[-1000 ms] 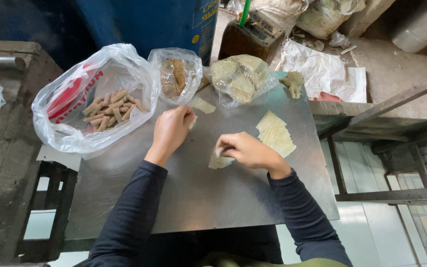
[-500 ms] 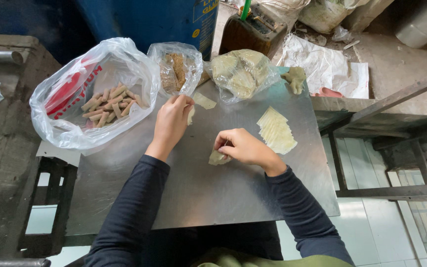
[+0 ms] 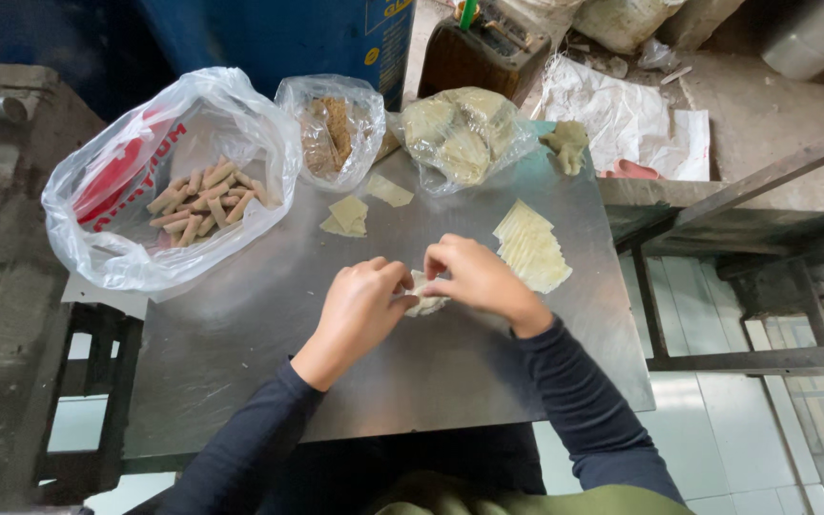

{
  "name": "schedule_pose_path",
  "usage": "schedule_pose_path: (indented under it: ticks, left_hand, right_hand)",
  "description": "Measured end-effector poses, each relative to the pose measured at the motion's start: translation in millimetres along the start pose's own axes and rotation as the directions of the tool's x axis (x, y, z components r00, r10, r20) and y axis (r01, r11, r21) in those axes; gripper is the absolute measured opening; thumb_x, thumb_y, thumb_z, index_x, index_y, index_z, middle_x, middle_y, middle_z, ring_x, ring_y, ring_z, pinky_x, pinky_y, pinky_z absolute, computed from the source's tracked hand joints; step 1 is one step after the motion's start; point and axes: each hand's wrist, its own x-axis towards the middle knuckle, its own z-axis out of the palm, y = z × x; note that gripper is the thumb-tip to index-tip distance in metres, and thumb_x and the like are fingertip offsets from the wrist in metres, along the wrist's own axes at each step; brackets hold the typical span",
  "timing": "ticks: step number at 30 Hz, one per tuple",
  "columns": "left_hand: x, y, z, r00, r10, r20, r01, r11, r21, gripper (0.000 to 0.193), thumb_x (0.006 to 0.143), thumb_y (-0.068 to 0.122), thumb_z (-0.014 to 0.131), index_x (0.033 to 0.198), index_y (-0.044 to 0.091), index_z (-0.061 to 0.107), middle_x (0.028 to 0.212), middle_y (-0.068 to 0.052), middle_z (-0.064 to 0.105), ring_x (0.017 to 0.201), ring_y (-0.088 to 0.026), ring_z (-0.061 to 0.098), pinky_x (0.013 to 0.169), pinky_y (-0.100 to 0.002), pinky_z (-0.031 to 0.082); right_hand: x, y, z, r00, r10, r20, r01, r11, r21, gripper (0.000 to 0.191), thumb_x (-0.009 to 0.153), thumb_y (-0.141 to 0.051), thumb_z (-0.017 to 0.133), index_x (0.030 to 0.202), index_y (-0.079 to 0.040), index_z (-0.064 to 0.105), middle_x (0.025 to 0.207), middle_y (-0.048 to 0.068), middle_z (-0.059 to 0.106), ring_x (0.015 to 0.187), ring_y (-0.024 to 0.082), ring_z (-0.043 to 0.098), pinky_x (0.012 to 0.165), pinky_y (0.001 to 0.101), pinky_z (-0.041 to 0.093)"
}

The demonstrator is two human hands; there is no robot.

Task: The person wraps thin triangular pastry sheets around a portion of brown filling taken from a plastic bag, folds and rolls each wrapper closed by hand on a metal table, and places the finished rolled items into a plastic bag. They repeat this wrapping cycle one piece at a time throughout the episode.

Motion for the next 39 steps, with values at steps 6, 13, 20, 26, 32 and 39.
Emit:
schedule_pose_path:
  ticks: [6,13,20,26,32,39]
  left_hand:
    - [-1.1,-5.6,-2.4,0.983,-0.152,-0.104,0.155,0.988,0.020,0.017,0.084,0.022,0.075,0.086,0.007,0.068,0.080,-0.012,0.070,0.070,-0.035,0.069,0.063,-0.045,0.053]
    - [-13.2,-8.5,14.1,0.978,-0.106,-0.178,0.130,0.983,0.129,0.019,0.086,0.024,0.075,0.083,0.008,0.066,0.079,-0.012,0.069,0.068,-0.035,0.069,0.062,-0.045,0.054]
    - [-11.5,-26.0,17.0,0.969,-0.106,-0.223,0.148,0.972,0.183,0.018,0.089,0.023,0.072,0.084,0.008,0.064,0.078,-0.011,0.068,0.069,-0.033,0.069,0.063,-0.044,0.054]
    - [-12.2,-28.6,20.6,0.974,-0.106,-0.198,0.142,0.974,0.176,0.019,0.088,0.026,0.072,0.084,0.008,0.065,0.080,-0.012,0.069,0.070,-0.033,0.069,0.063,-0.044,0.054]
    - [-11.7,-28.4,16.4,0.979,-0.143,-0.147,0.166,0.973,0.158,0.020,0.090,0.027,0.072,0.086,0.009,0.065,0.080,-0.012,0.069,0.069,-0.034,0.069,0.063,-0.044,0.054]
    - [-13.8,-21.5,9.9,0.974,-0.223,-0.033,0.225,0.966,0.126,0.032,0.081,0.036,0.080,0.088,0.008,0.066,0.083,-0.012,0.070,0.073,-0.033,0.070,0.063,-0.044,0.054]
  right_hand:
    - [32.4,-13.0,-27.3,0.918,-0.029,-0.397,0.091,0.986,0.140,0.022,0.088,-0.013,0.074,0.105,-0.004,0.064,0.099,0.011,0.065,0.091,0.026,0.068,0.074,0.0358,0.055]
    - [163.5,-35.3,-6.7,0.865,-0.141,-0.482,0.077,0.986,-0.149,0.004,0.091,-0.011,0.075,0.094,-0.010,0.072,0.098,0.012,0.067,0.092,0.035,0.068,0.077,0.0469,0.054]
    - [218.3,-20.3,36.5,0.946,-0.052,-0.321,-0.093,0.903,-0.420,0.016,0.072,-0.014,0.077,0.084,-0.004,0.071,0.098,0.018,0.067,0.093,0.039,0.069,0.077,0.0488,0.055]
    - [226.2,-11.3,43.2,0.902,-0.078,-0.424,-0.140,0.877,-0.460,0.005,0.081,-0.007,0.070,0.082,-0.004,0.073,0.093,0.019,0.071,0.086,0.039,0.072,0.072,0.0485,0.057]
    - [239.2,-33.9,18.4,0.750,-0.087,-0.655,0.049,0.996,-0.075,0.011,0.088,-0.013,0.072,0.093,-0.004,0.076,0.077,0.015,0.073,0.071,0.032,0.072,0.063,0.0427,0.054]
    - [273.5,-34.2,12.8,0.730,0.197,-0.654,0.137,0.896,0.422,0.020,0.087,-0.020,0.080,0.084,-0.002,0.073,0.069,0.005,0.072,0.062,0.013,0.065,0.059,0.0297,0.051]
